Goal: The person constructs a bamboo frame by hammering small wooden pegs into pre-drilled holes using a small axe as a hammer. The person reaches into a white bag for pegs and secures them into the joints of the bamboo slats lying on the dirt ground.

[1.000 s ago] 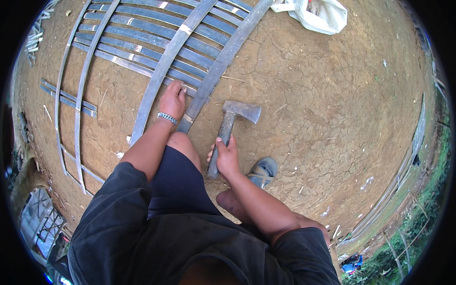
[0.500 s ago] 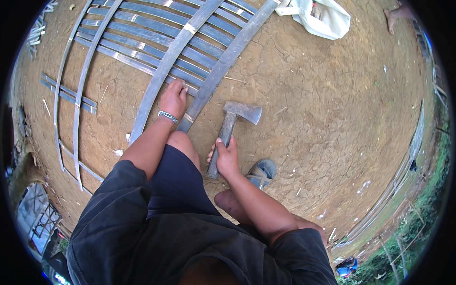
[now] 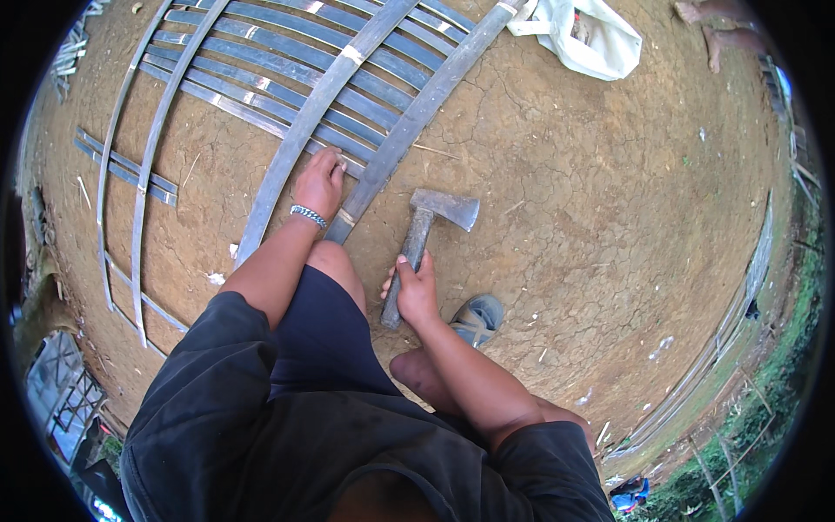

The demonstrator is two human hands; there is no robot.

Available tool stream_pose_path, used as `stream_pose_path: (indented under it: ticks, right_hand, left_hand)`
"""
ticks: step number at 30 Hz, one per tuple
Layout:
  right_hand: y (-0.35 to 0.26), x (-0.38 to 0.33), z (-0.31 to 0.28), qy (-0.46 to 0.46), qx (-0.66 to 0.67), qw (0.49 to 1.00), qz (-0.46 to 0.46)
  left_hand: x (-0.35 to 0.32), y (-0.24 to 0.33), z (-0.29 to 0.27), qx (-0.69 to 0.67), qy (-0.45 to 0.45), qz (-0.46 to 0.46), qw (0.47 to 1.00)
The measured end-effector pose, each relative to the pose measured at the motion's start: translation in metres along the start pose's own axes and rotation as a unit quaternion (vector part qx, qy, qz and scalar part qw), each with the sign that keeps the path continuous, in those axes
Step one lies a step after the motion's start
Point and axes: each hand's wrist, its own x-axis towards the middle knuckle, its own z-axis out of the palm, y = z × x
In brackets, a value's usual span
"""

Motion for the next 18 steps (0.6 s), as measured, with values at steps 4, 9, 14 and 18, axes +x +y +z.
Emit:
stream_pose_path:
  ticks: [4, 9, 14, 18]
  right_hand:
    - [-0.0015, -0.0007, -0.0001, 0.005, -0.012, 1.000, 0.005]
    - [-0.0014, -0.0008, -0.0016, 0.002, -0.006, 1.000, 0.007]
    - [0.0023, 0.0015, -0.0031, 0.000, -0.013, 1.000, 0.003]
    - [0.0022, 0.0007, -0.0018, -0.001, -0.020, 1.000, -0.002]
  left_hand:
    - [-0.0002, -0.0012, 0.0004, -0.003, 0.002, 0.001, 1.000]
    - [-0.0002, 0.0001, 0.0006, 0.000, 0.004, 0.002, 1.000]
    - [0.0006, -0.0032, 0.0026, 0.007, 0.005, -0.001, 1.000]
    - [-0.0004, -0.0044, 0.0009, 0.011, 0.005, 0.012, 1.000]
